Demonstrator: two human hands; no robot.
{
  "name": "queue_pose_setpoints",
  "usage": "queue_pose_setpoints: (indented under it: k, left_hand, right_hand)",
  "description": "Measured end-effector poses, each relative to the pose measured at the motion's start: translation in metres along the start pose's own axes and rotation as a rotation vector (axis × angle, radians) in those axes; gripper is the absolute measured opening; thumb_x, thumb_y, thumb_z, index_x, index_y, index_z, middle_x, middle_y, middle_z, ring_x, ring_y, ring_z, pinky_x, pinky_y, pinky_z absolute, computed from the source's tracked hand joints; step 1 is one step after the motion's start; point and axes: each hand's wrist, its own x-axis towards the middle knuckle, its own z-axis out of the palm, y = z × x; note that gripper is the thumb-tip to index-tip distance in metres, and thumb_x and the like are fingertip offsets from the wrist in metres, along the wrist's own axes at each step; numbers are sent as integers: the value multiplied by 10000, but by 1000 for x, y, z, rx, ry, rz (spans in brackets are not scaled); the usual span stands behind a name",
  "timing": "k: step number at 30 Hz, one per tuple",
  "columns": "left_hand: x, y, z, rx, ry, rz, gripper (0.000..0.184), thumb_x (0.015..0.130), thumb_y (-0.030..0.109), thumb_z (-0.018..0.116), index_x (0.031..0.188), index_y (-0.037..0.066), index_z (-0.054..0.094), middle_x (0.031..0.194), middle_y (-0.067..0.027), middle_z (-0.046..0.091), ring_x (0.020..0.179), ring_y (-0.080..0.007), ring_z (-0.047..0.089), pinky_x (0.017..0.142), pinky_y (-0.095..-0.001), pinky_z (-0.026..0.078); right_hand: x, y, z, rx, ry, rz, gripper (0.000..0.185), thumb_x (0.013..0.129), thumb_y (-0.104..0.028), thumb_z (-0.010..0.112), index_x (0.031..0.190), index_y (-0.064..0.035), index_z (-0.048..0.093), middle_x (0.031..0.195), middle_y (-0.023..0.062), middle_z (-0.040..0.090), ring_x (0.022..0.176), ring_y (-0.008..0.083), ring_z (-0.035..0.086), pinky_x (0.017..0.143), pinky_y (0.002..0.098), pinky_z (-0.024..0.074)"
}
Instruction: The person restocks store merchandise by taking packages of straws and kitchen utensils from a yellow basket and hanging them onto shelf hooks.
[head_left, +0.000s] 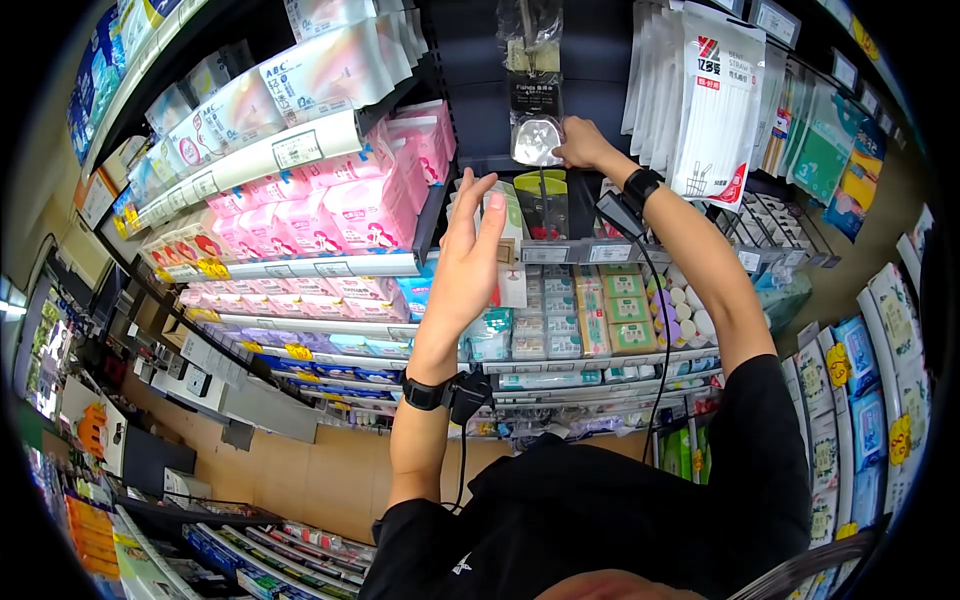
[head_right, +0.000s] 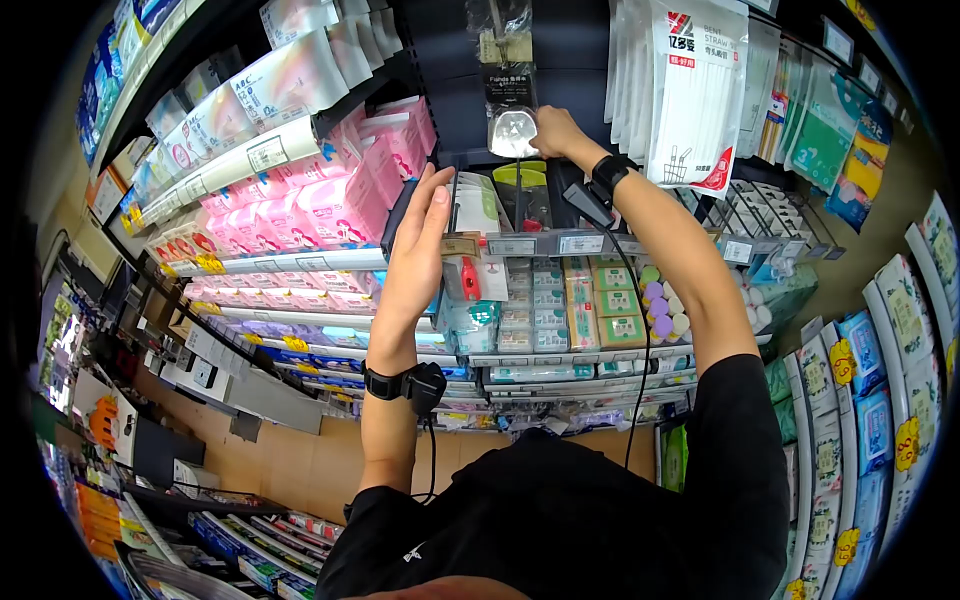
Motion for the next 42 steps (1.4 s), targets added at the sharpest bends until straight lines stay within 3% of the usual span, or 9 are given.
queue_pose_setpoints:
  k: [3,6,9,22,28,30,34,37,42]
  left_hand:
    - [-5,-5,-4,-15,-2,-4,601,1063,488,424,1441,26,495,1627,-281,237,1525,-390,225,1212,-447,200]
    - [-11,-7,-8,-20,-8,-25,596,1065,478,428,1440,19,494,1625,-287,236,1524,-388,228,1206,-439,218]
    - [-18,-11,-8,-60,-9,-53,591,1068,467,430,1440,12,490,1624,-284,241,1522,-383,235,1207,-430,222]
    - [-36,-7,-2,-145,-25,-49,525,1077,400,448,1439,22,495,1622,-255,272,1514,-357,263,1214,-416,219]
    - [-44,-5,8,-257,11,-22,468,1083,341,449,1424,26,518,1606,-228,325,1501,-324,298,1208,-399,233]
    - [-46,-1,15,-326,79,36,413,1079,290,463,1382,28,564,1573,-203,399,1445,-288,398,1179,-370,288]
    - [-63,23,29,-368,211,184,338,1063,221,485,1258,5,656,1487,-202,511,1312,-261,547,1105,-359,395]
    - [-90,42,38,-380,197,154,325,1053,200,490,1223,-8,674,1468,-213,527,1343,-286,522,1132,-389,372]
    - [-149,51,62,-436,194,115,321,1024,176,502,1180,-48,672,1448,-232,538,1378,-327,487,1168,-448,323]
  right_hand:
    - [13,12,4,-42,43,-20,237,798,-69,777,915,90,645,754,211,719,659,299,737,663,386,583]
    - [24,22,9,-180,221,-72,348,763,-150,800,984,77,657,940,280,711,951,439,693,847,457,556]
    - [35,29,13,-158,224,-48,364,759,-159,792,1013,67,661,1011,302,692,1038,466,648,901,479,533]
    - [45,19,21,-226,192,-52,349,786,-156,757,1001,106,671,1020,331,683,1019,475,662,856,490,564]
    - [-9,-26,-27,-285,-176,78,445,821,-311,767,947,113,711,990,311,703,975,460,688,849,467,568]
    - [-31,-40,-41,-296,-142,0,643,840,-393,773,1211,106,607,1045,292,710,1016,408,696,889,429,549]
    - [-132,-81,-84,24,-93,-150,589,929,-371,684,1307,60,547,1097,200,735,979,349,716,822,386,556]
    - [-225,-94,-108,388,-117,-215,464,990,-229,645,1357,11,496,1118,118,726,1005,158,686,822,291,541]
    - [-360,-74,-104,829,-61,-249,480,963,-119,649,1393,-3,470,1151,126,694,979,173,693,868,331,556]
